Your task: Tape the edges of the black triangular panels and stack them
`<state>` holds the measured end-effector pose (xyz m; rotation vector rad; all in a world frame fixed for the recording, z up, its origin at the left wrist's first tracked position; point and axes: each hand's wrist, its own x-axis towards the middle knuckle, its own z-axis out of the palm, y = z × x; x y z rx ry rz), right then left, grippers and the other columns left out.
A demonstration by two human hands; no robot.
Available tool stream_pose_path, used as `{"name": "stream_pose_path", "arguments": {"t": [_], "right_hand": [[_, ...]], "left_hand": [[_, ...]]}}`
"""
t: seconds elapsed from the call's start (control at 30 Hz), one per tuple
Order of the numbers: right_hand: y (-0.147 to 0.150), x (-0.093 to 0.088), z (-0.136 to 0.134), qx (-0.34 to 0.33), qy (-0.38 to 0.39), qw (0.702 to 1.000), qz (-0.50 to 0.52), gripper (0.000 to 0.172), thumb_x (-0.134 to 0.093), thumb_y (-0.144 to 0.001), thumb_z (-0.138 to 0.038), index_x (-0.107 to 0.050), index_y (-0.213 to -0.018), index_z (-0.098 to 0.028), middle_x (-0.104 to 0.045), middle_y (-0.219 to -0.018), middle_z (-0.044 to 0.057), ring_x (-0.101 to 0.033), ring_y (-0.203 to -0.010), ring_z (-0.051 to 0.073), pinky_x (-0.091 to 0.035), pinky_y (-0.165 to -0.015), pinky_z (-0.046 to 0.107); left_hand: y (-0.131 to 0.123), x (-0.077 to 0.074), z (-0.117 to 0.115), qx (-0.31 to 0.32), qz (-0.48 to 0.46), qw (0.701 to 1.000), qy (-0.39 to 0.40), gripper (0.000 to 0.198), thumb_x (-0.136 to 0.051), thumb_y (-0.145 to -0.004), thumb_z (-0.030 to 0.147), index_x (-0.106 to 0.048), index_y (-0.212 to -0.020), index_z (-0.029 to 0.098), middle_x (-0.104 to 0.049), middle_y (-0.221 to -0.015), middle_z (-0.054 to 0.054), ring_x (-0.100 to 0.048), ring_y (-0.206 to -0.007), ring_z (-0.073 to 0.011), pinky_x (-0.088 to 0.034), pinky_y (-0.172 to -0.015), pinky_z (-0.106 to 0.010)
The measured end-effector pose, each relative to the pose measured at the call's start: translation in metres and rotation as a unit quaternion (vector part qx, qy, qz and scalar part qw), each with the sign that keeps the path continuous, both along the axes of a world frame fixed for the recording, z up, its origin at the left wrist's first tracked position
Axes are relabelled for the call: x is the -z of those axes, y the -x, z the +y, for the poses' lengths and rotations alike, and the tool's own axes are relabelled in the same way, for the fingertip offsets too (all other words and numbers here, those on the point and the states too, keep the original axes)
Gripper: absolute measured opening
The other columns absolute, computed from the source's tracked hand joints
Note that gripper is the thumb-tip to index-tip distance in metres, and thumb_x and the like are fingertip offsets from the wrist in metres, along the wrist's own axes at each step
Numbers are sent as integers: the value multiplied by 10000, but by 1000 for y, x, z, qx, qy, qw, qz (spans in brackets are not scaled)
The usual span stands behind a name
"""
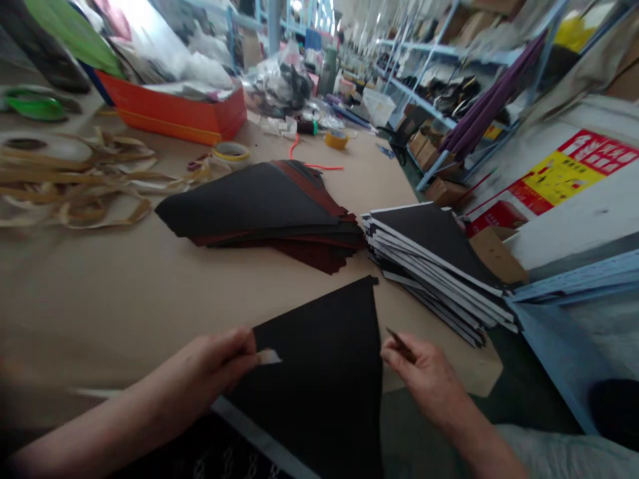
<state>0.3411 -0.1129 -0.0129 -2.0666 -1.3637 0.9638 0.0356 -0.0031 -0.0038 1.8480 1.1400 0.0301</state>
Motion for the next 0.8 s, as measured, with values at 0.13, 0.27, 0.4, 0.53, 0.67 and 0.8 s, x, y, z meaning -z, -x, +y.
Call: {"name": "stream_pose_path", "arguments": {"t": [0.13, 0.27, 0.4, 0.53, 0.67, 0.8], "right_hand": [[46, -14, 35, -22, 10, 987, 159, 343, -667, -733, -427, -651, -993, -204, -525, -682, -19, -459, -608, 117, -373, -557, 232], [88, -9, 58, -83, 51, 963, 253, 332, -669, -745, -387, -609, -1018, -207, -473, -663, -46, -404, -562, 86, -333, -513, 210], [110, -6, 70, -125, 41, 958, 256, 153, -624, -768, -315, -584, -834, -183, -490, -673, -39, -410, -587, 83, -333, -535, 208], [116, -8, 75, -142, 16, 965, 220, 121, -552, -783, -227, -509, -682, -177, -438, -605, -54, -372, -555, 76, -303, -524, 206], [83, 1, 86, -109, 6, 978, 178, 114, -529, -775, -258, -504, -697, -178, -443, -611, -51, -382, -555, 81, -313, -531, 208], [16, 14, 106, -24, -37, 999, 8, 139, -521, -729, -308, -528, -680, -178, -482, -618, -31, -448, -598, 113, -352, -573, 227]], "left_hand": [[-7, -1, 0, -48, -48, 997, 46, 359, -424, -856, 496, -534, -703, 191, -434, -558, 58, -390, -541, -100, -298, -516, -243], [-8, -5, 1, -73, -37, 995, 59, 316, -447, -840, 438, -539, -684, 179, -459, -554, 52, -398, -534, -99, -304, -510, -246], [-7, -2, 1, -70, -29, 996, 53, 291, -440, -831, 403, -532, -674, 176, -485, -564, 40, -409, -539, -103, -309, -514, -246], [-7, 1, 3, -60, -30, 997, 44, 312, -435, -825, 420, -512, -643, 178, -460, -553, 43, -385, -531, -98, -291, -509, -241], [4, 2, 9, -30, -7, 998, 58, 316, -412, -817, 432, -501, -643, 184, -489, -583, 28, -421, -558, -109, -312, -527, -240], [35, 20, 11, 4, 15, 999, 29, 377, -378, -838, 480, -526, -650, 188, -525, -573, 11, -454, -537, -115, -339, -526, -240]]}}
